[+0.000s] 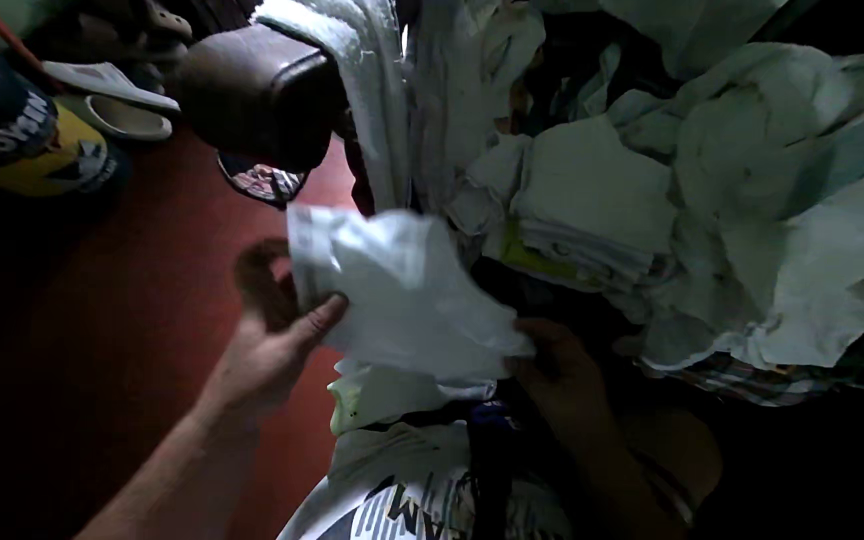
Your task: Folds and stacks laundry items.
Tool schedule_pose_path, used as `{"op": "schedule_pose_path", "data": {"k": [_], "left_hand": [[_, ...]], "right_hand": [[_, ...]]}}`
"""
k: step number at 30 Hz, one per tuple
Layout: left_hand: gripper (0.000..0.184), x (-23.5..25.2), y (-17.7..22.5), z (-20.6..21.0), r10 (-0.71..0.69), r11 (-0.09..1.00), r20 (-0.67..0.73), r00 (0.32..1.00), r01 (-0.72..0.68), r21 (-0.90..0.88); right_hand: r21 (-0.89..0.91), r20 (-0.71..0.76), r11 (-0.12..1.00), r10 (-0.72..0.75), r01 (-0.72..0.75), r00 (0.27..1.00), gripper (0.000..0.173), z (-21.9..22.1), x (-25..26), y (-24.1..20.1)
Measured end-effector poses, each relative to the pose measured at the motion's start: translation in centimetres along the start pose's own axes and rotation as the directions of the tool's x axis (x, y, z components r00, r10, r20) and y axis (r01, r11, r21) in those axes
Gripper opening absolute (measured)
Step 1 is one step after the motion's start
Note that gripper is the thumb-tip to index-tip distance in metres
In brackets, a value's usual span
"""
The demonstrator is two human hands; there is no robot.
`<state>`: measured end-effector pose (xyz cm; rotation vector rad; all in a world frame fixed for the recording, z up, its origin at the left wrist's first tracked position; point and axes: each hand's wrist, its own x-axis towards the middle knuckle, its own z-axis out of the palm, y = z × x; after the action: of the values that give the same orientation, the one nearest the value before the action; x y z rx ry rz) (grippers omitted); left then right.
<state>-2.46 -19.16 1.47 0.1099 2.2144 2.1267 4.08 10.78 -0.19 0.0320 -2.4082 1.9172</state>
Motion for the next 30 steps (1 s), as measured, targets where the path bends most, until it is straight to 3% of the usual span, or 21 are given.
{"op": "schedule_pose_path", "data": {"k": [2, 4, 7, 10, 12, 15, 16, 18, 21, 24, 28, 30], "left_hand": [[0.055, -1.9, -4.3, -0.1, -0.194, 0.967, -0.044, 0.980, 0.199, 0.157], [0.043, -3.2, -6.6, -0.1, -0.318, 0.921, -0.055, 0.947, 0.322, 0.219], [0.042, -3.8, -7.4, 0.0, -0.351, 0.902, -0.069, 0.934, 0.357, 0.242], [0.033, -3.4, -7.1, -0.2, -0.257, 0.922, -0.062, 0.964, 0.264, 0.283], [0.019, -3.3, -6.2, -0.1, -0.076, 0.971, -0.096, 0.993, 0.095, 0.220], [0.024, -3.3, -5.4, -0.1, 0.169, 0.977, -0.116, 0.979, -0.150, 0.153], [0.023, -3.3, -5.4, -0.1, 0.176, 0.972, -0.116, 0.977, -0.154, 0.177], [0.018, -3.4, -6.2, -0.1, 0.057, 0.963, -0.095, 0.994, -0.030, 0.267], [0.030, -3.6, -7.1, 0.0, -0.183, 0.932, -0.093, 0.979, 0.203, 0.301], [0.047, -4.2, -7.1, -0.2, -0.296, 0.920, -0.046, 0.954, 0.298, 0.253], [0.068, -2.7, -4.9, -0.1, -0.318, 0.944, -0.069, 0.946, 0.323, 0.073], [0.071, -0.4, -2.2, 0.8, -0.231, 0.972, -0.045, 0.972, 0.228, -0.056]], "right_hand": [[-0.037, 0.103, 0.988, 0.152, -0.148, 0.983, 0.041, 0.9, -0.9, 3.1], [-0.074, 0.155, 0.982, 0.185, -0.176, 0.970, 0.041, 1.2, -1.5, 4.7], [-0.073, 0.174, 0.986, 0.159, -0.149, 0.972, 0.035, 0.9, -1.3, 4.8], [-0.051, 0.141, 0.993, 0.109, -0.103, 0.984, 0.032, 1.2, -0.6, 4.5], [-0.067, 0.077, 0.992, 0.110, -0.105, 0.991, 0.032, 1.3, -0.4, 3.6], [-0.090, 0.047, 0.983, 0.164, -0.160, 0.985, 0.034, 0.9, -0.4, 3.6], [-0.101, 0.065, 0.974, 0.209, -0.202, 0.976, 0.035, 0.9, -0.5, 3.9], [-0.158, 0.110, 0.944, 0.309, -0.290, 0.945, 0.038, 1.1, -0.7, 4.7], [-0.175, 0.150, 0.931, 0.346, -0.320, 0.926, 0.040, 1.4, -1.0, 5.3], [-0.169, 0.170, 0.925, 0.369, -0.342, 0.914, 0.041, 1.0, -1.0, 5.0], [0.005, 0.071, 0.935, 0.353, -0.354, 0.933, 0.036, 0.1, 0.0, 2.8], [0.052, -0.071, 0.953, 0.301, -0.298, 0.951, 0.030, -1.1, 1.4, 0.5]]}}
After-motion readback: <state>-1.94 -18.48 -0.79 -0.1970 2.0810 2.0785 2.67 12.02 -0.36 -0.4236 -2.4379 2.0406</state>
